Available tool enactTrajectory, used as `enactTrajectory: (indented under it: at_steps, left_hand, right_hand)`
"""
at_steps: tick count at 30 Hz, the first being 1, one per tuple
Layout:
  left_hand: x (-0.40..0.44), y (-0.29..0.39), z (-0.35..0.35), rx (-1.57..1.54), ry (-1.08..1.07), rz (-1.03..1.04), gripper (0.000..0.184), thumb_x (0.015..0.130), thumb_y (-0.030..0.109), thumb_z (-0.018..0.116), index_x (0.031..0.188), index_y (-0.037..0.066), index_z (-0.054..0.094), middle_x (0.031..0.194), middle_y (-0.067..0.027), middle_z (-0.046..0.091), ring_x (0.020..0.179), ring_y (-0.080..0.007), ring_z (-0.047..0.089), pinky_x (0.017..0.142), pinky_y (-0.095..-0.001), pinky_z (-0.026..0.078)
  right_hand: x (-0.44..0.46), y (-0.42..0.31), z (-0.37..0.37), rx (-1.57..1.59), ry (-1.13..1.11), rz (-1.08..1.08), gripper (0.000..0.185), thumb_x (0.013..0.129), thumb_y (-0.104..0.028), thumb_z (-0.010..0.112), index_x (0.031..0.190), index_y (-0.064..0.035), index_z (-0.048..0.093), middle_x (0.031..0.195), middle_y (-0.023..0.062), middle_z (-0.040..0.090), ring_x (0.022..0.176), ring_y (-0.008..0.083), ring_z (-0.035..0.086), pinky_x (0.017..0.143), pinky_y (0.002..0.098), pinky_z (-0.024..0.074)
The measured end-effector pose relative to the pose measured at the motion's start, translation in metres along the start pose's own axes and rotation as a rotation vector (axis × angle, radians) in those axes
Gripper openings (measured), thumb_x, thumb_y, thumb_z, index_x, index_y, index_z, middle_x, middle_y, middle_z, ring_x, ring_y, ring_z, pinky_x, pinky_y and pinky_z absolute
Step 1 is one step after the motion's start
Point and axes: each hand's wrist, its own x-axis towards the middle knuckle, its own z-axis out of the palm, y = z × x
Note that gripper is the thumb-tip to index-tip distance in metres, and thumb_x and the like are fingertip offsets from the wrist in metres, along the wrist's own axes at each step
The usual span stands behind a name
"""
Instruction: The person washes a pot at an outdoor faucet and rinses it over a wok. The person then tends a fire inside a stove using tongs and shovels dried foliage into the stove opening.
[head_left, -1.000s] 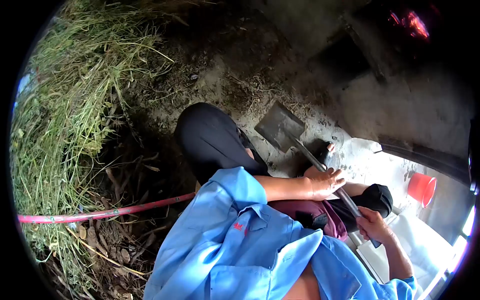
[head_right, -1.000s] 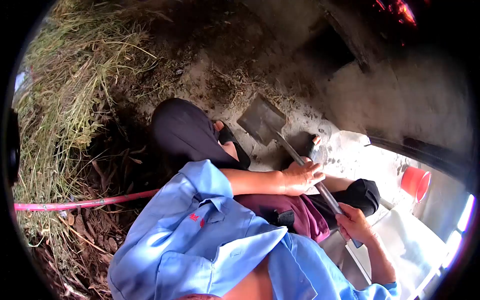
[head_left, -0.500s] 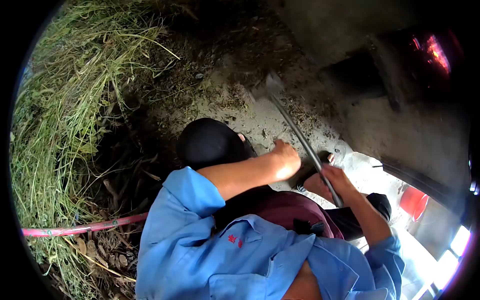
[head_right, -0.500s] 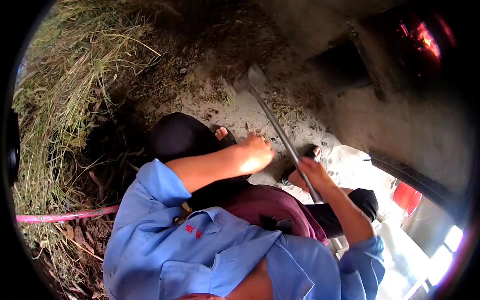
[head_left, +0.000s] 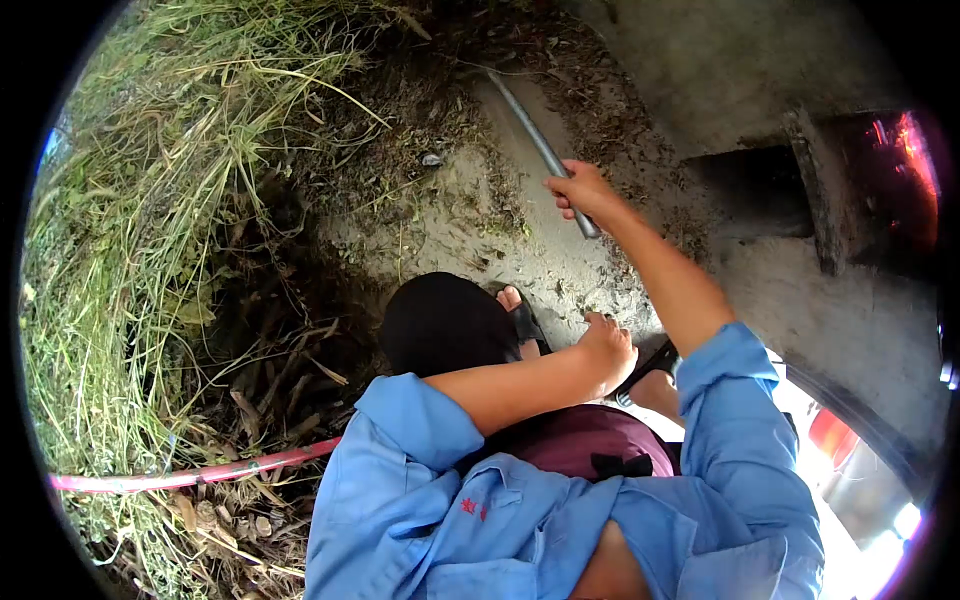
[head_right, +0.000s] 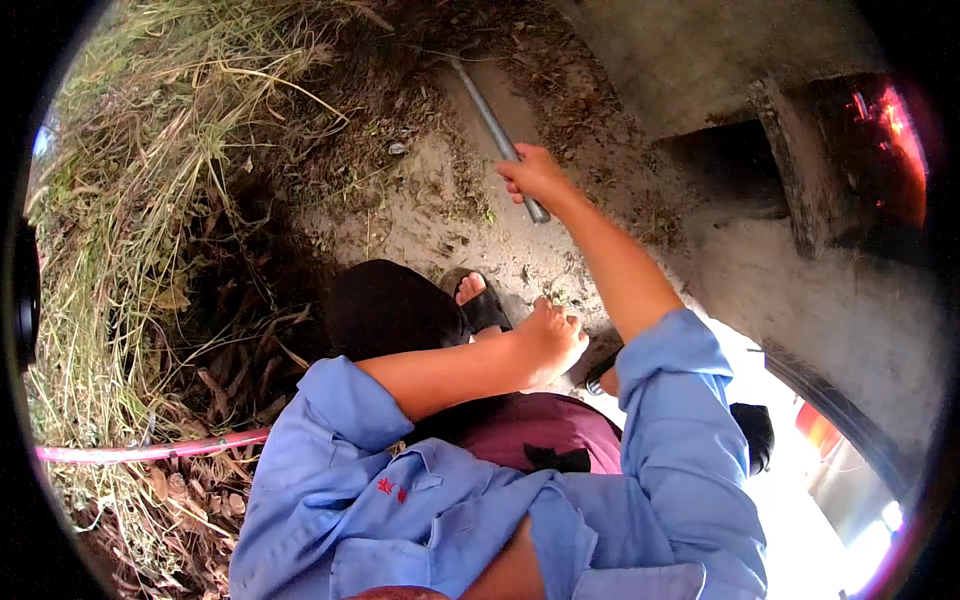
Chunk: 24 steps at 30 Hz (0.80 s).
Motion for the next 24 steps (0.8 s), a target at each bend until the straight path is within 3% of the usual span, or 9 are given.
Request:
enactTrajectory:
  at_steps: [2,8,10,12,14,16,18,21,24]
  left_hand:
    - [0.002,-0.002,-0.004,-0.07,-0.027,-0.028,0.022,0.075,0.02,0.046,0.091,0.008,0.055,0.087,-0.0081,0.055,0.081,-0.0225,0.055,0.066,-0.0409,0.039]
    - [-0.004,-0.015,-0.033,-0.08,-0.099,0.063,0.018,0.075,0.018,0.046,0.087,0.007,0.055,0.084,-0.0088,0.056,0.079,-0.0221,0.056,0.064,-0.0357,0.041]
    - [-0.002,-0.014,-0.021,-0.13,0.019,0.069,0.018,0.072,0.016,0.049,0.086,0.007,0.056,0.082,-0.0102,0.057,0.078,-0.0237,0.057,0.063,-0.0366,0.043]
    - [0.001,-0.016,-0.034,-0.196,-0.168,0.041,0.021,0.069,0.011,0.051,0.087,0.005,0.057,0.086,-0.0124,0.057,0.079,-0.0248,0.058,0.066,-0.0362,0.045]
    - [-0.007,-0.016,-0.054,-0.148,-0.254,0.05,0.021,0.066,0.007,0.053,0.085,0.003,0.06,0.086,-0.0132,0.059,0.08,-0.0251,0.058,0.067,-0.0324,0.047]
    - [-0.006,-0.021,-0.036,-0.285,-0.096,0.016,0.016,0.065,0.008,0.053,0.078,0.004,0.062,0.08,-0.0116,0.06,0.077,-0.0243,0.059,0.066,-0.0326,0.047]
    - [-0.004,-0.024,-0.042,-0.21,-0.268,0.011,0.015,0.066,0.008,0.051,0.074,0.003,0.062,0.077,-0.0141,0.06,0.075,-0.025,0.059,0.065,-0.034,0.047]
    - [-0.001,-0.026,-0.038,-0.095,-0.399,-0.088,0.018,0.064,0.008,0.056,0.08,0.005,0.062,0.084,-0.0109,0.061,0.078,-0.0224,0.059,0.065,-0.0322,0.047]
    - [-0.004,-0.033,-0.037,-0.052,-0.46,-0.037,0.019,0.064,0.01,0.055,0.08,0.003,0.061,0.084,-0.0129,0.06,0.077,-0.0251,0.058,0.065,-0.0339,0.047]
  right_hand:
    - [-0.002,0.0,0.004,-0.022,0.039,-0.02,0.017,0.078,-0.009,0.052,0.091,-0.0018,0.044,0.059,0.0,0.042,0.045,0.0056,0.04,0.034,0.02,0.0328]
    - [-0.046,0.04,-0.012,0.002,-0.001,-0.077,0.029,0.074,-0.008,0.053,0.1,0.0014,0.047,0.055,0.0014,0.044,0.042,0.0074,0.041,0.035,0.023,0.0355]
    - [-0.082,0.043,-0.017,0.007,0.027,-0.065,0.028,0.074,-0.009,0.053,0.099,0.0006,0.048,0.055,0.0016,0.045,0.042,0.0074,0.042,0.035,0.023,0.0354]
    - [-0.111,0.052,-0.021,0.019,0.058,-0.055,0.027,0.073,-0.01,0.054,0.098,-0.0001,0.048,0.054,0.0018,0.046,0.043,0.0074,0.042,0.035,0.0231,0.0352]
    - [-0.136,0.063,-0.025,-0.257,0.139,-0.141,0.028,0.074,-0.012,0.053,0.099,-0.0013,0.049,0.054,0.0013,0.046,0.044,0.0071,0.043,0.034,0.0228,0.0348]
    - [-0.165,0.071,-0.026,-0.272,0.17,-0.137,0.025,0.075,-0.013,0.052,0.097,-0.0011,0.049,0.052,0.0002,0.045,0.04,0.0065,0.041,0.034,0.0218,0.034]
    - [-0.196,0.074,-0.024,-0.061,0.144,0.0,0.023,0.075,-0.011,0.051,0.095,-0.0013,0.047,0.051,0.0,0.043,0.038,0.006,0.039,0.034,0.0212,0.0334]
    - [-0.242,0.068,-0.024,0.008,0.14,0.041,0.023,0.076,-0.008,0.05,0.098,-0.0019,0.046,0.05,-0.0005,0.041,0.039,0.0052,0.038,0.034,0.0207,0.0325]
    - [-0.284,0.077,-0.026,-0.096,0.197,-0.024,0.028,0.077,-0.006,0.05,0.104,-0.0015,0.045,0.051,-0.0008,0.04,0.039,0.005,0.038,0.034,0.0203,0.0317]
